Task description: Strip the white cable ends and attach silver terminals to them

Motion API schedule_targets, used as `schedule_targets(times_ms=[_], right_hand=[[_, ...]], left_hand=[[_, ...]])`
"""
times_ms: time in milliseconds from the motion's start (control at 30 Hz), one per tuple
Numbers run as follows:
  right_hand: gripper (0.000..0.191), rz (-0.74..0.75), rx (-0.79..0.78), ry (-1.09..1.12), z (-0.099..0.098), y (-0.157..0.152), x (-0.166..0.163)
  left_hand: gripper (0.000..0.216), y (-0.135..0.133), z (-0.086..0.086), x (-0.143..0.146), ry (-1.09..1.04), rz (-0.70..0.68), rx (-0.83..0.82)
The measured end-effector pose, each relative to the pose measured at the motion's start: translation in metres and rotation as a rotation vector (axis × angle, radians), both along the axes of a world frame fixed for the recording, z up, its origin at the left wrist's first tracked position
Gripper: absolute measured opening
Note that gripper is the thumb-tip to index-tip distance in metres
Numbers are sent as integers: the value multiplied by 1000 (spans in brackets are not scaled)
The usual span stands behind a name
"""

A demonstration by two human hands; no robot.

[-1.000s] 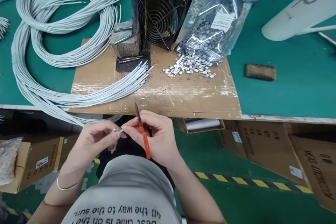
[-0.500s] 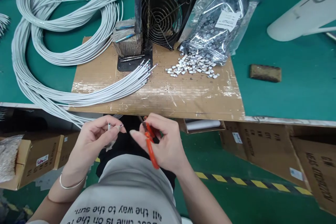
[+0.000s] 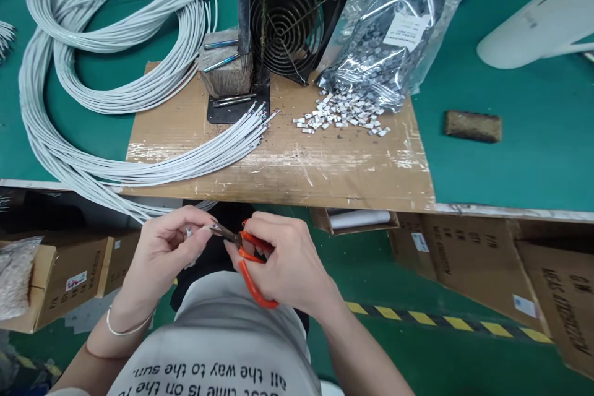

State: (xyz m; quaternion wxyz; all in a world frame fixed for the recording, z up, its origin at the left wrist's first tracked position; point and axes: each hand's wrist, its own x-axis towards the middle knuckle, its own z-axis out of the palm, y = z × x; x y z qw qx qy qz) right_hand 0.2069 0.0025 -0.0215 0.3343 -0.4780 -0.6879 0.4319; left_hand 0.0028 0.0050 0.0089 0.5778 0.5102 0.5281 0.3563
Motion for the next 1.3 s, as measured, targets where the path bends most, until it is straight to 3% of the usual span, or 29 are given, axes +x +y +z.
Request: schedule_targets(times_ms=[867,1300], right_hand=[[44,-60,52,115,-8,0,-6],[42,-34,24,46,-10,-5,-2]], left_hand=[[12,0,-1,-1,8,-19,46],[18,-1,0,-5,-164,-7,-88]])
